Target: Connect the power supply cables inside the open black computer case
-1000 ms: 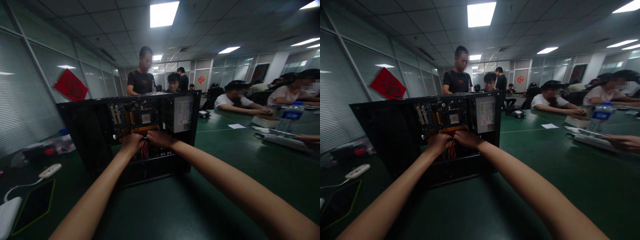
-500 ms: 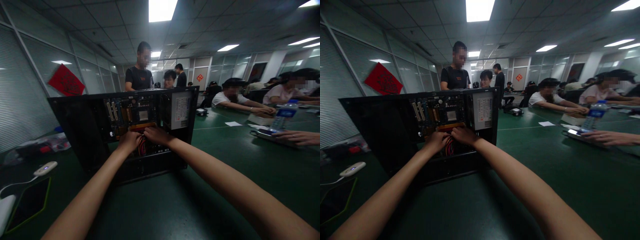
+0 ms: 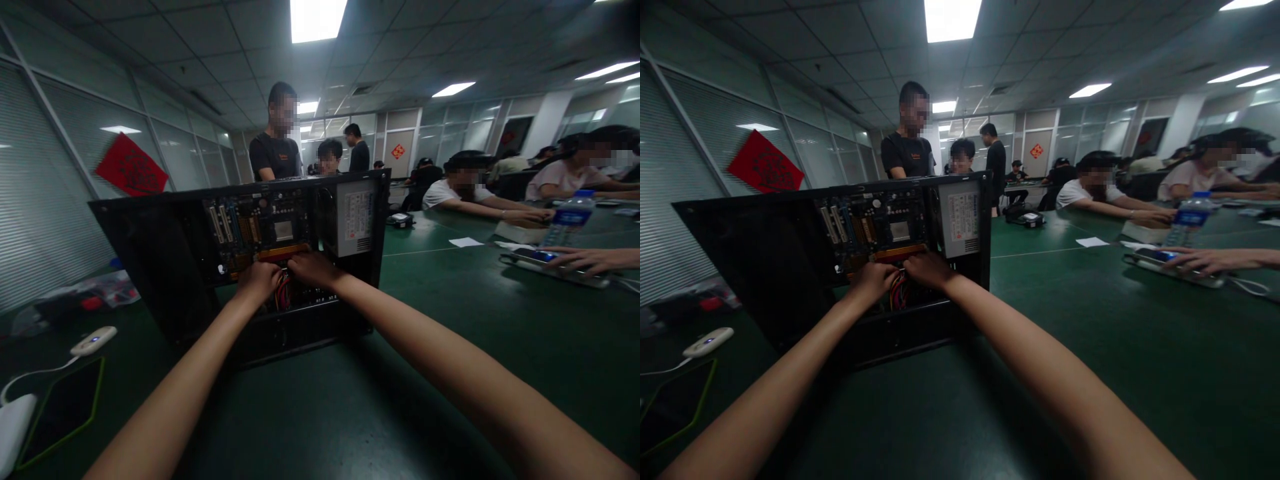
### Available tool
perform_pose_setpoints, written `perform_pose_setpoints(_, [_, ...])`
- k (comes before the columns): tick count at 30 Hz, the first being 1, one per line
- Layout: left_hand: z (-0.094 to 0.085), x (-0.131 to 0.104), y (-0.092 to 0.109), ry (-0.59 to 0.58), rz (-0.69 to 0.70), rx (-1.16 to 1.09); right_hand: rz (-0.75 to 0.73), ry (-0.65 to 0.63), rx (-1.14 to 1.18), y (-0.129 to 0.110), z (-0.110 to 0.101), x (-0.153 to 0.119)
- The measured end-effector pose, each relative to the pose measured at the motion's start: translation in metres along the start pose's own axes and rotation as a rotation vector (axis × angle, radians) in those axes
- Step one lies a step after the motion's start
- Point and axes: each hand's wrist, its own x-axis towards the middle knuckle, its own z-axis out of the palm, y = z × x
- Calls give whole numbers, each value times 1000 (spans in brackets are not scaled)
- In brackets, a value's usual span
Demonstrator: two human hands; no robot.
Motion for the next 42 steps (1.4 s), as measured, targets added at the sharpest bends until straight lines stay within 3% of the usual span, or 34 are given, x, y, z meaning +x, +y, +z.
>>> perform_pose_setpoints(11, [3,4,0,1,5,-35,-26,-63,-6,0,-7,2])
perform_pose_setpoints(19, [4,6,1,-2,5,-40,-72,-30,-26,6,-1,3])
perform_pose_setpoints(34, [2,3,3,9,-4,11,7,-15,21,5,2,3])
perform_pose_setpoints(42, [1,-2,-3,9,-35,-31,85,-49,199,6,-10,-3])
